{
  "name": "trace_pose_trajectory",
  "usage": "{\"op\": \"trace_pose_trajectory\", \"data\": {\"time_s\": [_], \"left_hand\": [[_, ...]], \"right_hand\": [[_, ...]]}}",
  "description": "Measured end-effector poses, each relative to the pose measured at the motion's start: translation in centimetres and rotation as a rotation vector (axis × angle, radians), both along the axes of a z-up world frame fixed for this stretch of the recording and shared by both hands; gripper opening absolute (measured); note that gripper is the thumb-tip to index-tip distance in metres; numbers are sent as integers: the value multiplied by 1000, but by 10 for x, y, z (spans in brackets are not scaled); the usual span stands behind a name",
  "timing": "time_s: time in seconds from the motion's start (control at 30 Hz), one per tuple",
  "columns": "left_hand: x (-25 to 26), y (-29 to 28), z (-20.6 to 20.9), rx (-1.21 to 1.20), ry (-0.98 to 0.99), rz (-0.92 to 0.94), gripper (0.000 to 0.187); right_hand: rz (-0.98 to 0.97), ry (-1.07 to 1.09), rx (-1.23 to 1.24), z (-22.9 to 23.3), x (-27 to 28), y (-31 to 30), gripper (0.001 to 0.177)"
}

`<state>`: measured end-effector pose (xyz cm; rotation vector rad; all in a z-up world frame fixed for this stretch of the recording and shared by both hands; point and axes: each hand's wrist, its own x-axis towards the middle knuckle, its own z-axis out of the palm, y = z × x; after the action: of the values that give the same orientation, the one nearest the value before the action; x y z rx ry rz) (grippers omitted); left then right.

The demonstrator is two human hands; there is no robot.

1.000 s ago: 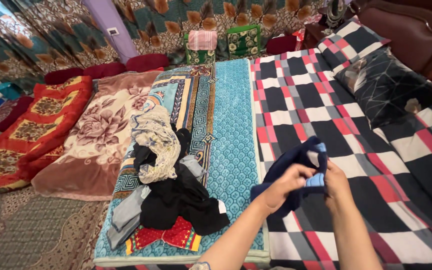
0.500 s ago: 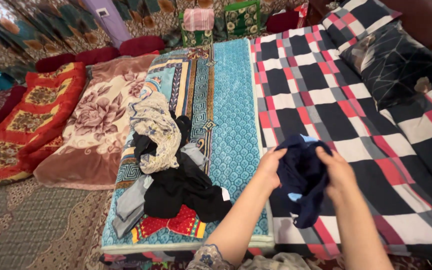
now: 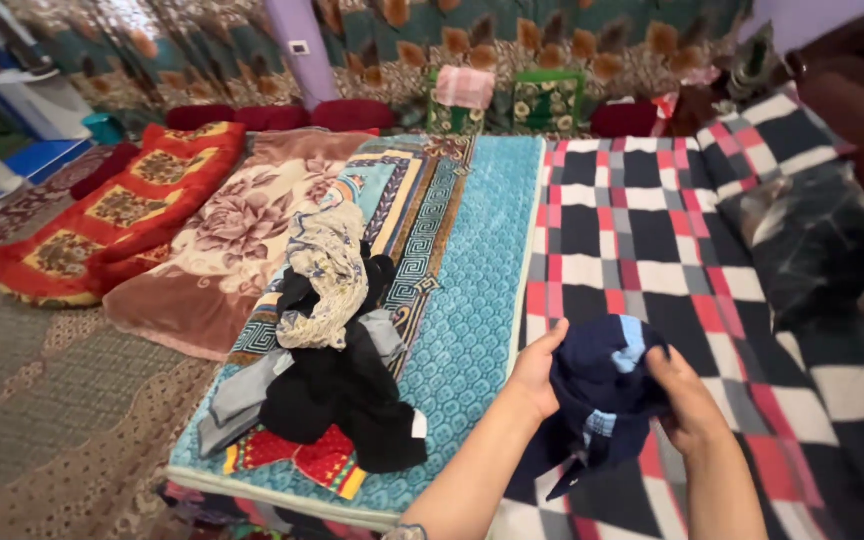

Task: The person folds a plaid shirt on a bed, places it in a closet, and then folds a pair of dark blue pants on the bed. The person handles the clothes by hand, smoothing and aligning them before folding.

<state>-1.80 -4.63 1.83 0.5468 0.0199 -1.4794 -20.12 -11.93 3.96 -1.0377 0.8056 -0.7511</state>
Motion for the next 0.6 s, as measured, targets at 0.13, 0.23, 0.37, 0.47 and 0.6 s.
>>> {"op": "trace_pose_trajectory", "data": {"time_s": [0.13, 0.23, 0.37, 0.47, 0.6], "left_hand": [[-18, -16, 17, -13, -175, 260, 24], [-36, -3, 47, 4, -204, 216, 37], [-35, 7, 52, 230, -1284, 22, 78], [-10, -31, -28, 360, -1435, 97, 52], [15, -40, -63, 222, -673, 251, 32]], "right_hand": [[130, 202, -58, 80, 0, 24, 79], [78, 138, -53, 37, -1, -13, 54], [-30, 90, -84, -31, 1, -68, 45], [-29, 19, 38, -23, 3, -69, 45], [112, -102, 167, 23, 1, -38, 46]]}}
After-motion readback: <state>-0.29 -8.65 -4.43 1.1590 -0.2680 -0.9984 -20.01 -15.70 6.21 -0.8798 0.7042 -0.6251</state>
